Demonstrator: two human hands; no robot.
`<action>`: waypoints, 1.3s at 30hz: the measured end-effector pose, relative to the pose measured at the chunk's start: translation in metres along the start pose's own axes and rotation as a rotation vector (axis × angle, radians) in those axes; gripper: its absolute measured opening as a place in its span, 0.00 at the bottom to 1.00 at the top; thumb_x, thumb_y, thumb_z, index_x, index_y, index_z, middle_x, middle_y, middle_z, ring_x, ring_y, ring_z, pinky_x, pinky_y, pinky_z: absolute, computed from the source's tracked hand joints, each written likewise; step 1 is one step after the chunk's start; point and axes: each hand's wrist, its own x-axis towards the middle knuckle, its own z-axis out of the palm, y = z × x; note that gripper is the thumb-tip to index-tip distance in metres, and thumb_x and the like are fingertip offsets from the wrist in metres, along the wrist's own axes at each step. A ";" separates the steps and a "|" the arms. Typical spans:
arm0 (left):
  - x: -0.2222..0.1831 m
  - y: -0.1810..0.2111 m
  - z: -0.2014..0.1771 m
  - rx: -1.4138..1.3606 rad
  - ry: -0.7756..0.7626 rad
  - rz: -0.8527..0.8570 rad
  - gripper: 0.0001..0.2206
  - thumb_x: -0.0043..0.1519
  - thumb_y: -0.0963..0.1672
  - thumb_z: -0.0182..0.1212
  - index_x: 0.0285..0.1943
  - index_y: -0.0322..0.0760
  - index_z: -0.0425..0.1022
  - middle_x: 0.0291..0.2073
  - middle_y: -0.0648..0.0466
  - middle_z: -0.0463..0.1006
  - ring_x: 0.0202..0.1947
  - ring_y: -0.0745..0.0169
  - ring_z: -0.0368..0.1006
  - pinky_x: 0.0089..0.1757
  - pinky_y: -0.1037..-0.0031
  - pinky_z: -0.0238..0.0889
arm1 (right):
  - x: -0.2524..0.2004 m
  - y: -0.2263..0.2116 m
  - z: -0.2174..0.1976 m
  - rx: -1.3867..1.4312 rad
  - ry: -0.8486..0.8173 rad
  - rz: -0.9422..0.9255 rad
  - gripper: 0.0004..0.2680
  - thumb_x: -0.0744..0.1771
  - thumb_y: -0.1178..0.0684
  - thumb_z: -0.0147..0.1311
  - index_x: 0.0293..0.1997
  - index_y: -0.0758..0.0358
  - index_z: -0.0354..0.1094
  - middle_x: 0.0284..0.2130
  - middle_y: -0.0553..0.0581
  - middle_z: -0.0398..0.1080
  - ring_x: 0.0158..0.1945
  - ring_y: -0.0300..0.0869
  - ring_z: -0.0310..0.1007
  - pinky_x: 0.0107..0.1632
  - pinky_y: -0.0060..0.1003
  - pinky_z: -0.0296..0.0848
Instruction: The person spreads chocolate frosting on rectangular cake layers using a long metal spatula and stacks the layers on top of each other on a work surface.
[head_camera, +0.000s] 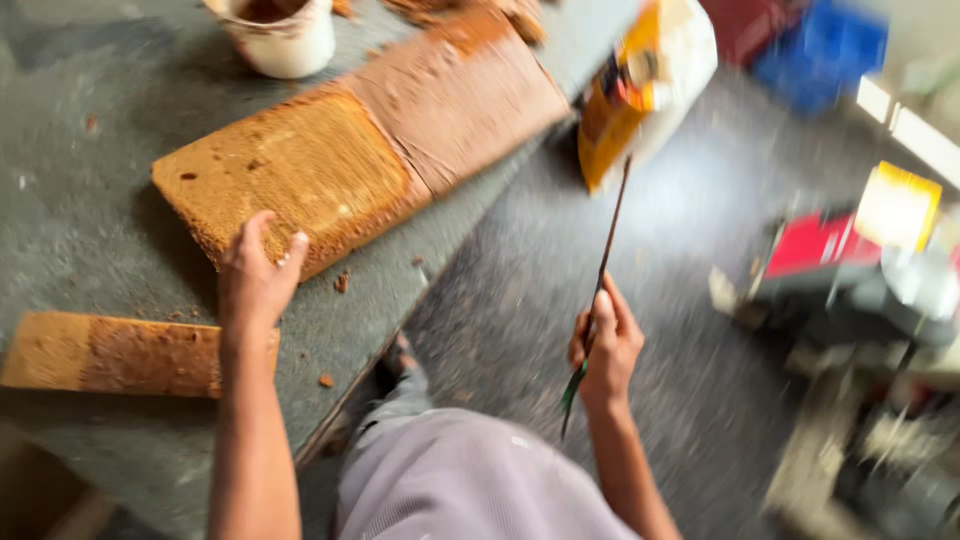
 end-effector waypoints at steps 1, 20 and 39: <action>0.014 -0.009 -0.003 0.076 0.070 0.065 0.24 0.66 0.50 0.64 0.66 0.32 0.70 0.57 0.37 0.77 0.57 0.39 0.72 0.54 0.57 0.64 | 0.009 0.001 0.012 0.049 -0.005 0.009 0.18 0.71 0.51 0.48 0.70 0.66 0.62 0.18 0.49 0.62 0.13 0.30 0.55 0.15 0.28 0.55; 0.064 -0.023 0.034 0.146 -0.425 -0.423 0.32 0.64 0.56 0.59 0.67 0.26 0.64 0.55 0.33 0.75 0.54 0.43 0.76 0.54 0.52 0.71 | 0.130 0.008 0.153 0.057 -0.477 0.464 0.20 0.69 0.52 0.48 0.71 0.63 0.59 0.21 0.53 0.67 0.12 0.33 0.56 0.15 0.29 0.55; 0.036 -0.031 0.070 0.162 -0.057 -0.578 0.31 0.60 0.58 0.61 0.70 0.48 0.63 0.74 0.25 0.43 0.73 0.25 0.39 0.64 0.47 0.47 | 0.360 0.058 0.429 -0.569 -0.914 -0.464 0.28 0.64 0.59 0.58 0.75 0.52 0.54 0.27 0.55 0.71 0.23 0.39 0.68 0.27 0.37 0.72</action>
